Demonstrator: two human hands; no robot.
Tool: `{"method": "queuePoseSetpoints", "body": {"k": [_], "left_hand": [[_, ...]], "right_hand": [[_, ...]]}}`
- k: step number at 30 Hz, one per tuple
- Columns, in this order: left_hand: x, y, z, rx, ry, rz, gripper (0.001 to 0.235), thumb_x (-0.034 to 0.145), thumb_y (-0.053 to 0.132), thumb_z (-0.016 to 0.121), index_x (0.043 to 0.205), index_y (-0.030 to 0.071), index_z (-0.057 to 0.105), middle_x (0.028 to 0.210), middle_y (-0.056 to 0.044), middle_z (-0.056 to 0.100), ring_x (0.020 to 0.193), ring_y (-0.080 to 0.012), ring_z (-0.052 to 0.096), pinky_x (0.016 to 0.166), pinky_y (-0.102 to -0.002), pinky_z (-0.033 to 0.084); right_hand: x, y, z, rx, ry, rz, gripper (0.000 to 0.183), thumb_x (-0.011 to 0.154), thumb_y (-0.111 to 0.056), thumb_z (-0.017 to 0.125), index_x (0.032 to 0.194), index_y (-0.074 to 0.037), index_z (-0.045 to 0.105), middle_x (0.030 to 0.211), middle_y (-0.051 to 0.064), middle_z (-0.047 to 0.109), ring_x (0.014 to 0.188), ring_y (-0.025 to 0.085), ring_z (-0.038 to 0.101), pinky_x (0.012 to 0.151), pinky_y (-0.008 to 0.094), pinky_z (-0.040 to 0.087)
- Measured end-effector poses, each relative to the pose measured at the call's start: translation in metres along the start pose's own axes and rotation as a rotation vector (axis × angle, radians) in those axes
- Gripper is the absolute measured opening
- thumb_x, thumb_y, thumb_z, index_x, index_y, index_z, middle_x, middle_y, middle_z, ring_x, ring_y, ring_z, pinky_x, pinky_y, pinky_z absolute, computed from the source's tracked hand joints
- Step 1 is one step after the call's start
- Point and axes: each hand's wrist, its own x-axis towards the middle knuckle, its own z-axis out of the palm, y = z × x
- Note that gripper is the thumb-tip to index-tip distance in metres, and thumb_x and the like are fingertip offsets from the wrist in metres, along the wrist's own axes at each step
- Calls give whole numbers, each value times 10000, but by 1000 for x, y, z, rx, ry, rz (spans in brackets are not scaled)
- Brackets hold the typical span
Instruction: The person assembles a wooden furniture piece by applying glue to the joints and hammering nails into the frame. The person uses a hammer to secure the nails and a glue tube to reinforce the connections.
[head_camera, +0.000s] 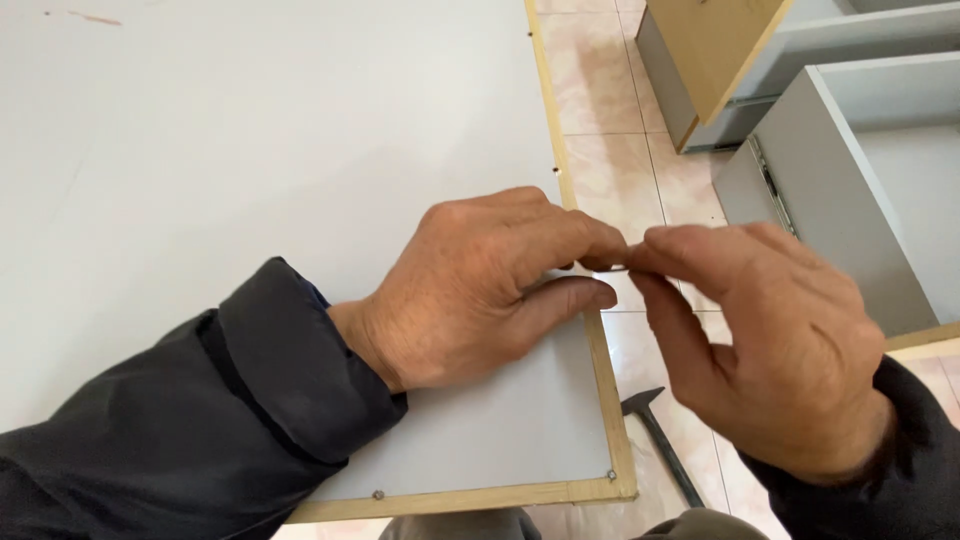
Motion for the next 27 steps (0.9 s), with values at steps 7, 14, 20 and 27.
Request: {"method": "queuePoseSetpoints", "body": {"k": [7,14,20,27], "left_hand": [[4,3,-4,-51,-18,-98,144,962,115,657,1072,207,654,899,78,716,852,-148,669,801,-283,527],[13,-12,-22,-246,125,-378,215,975,94,626,1164,152,710,1110,0,763,976,-96,682,870,-239,558],[21,-11,-27,-210,161,-543,158,918,154,563,1070,152,606,823,45,717,771,-58,611,730,-239,467],[34,-31,-20,-245,158,-681,111,926,199,602,983,168,691,833,2,819,1043,-80,814,890,-226,578]], "right_hand": [[-2,-10,3,43,56,61,214,939,165,744,1077,146,582,983,209,733,826,330,733,782,415,582],[-35,0,5,-68,-33,503,282,979,-79,784,1229,-55,656,1102,21,755,963,142,737,823,283,507],[-155,58,41,220,-635,1041,393,850,-335,720,1209,-183,677,1119,28,800,984,172,784,907,310,590],[-384,69,102,-133,-1393,1423,603,963,-531,596,1469,-250,427,1437,48,614,1251,221,691,1086,386,584]]}}
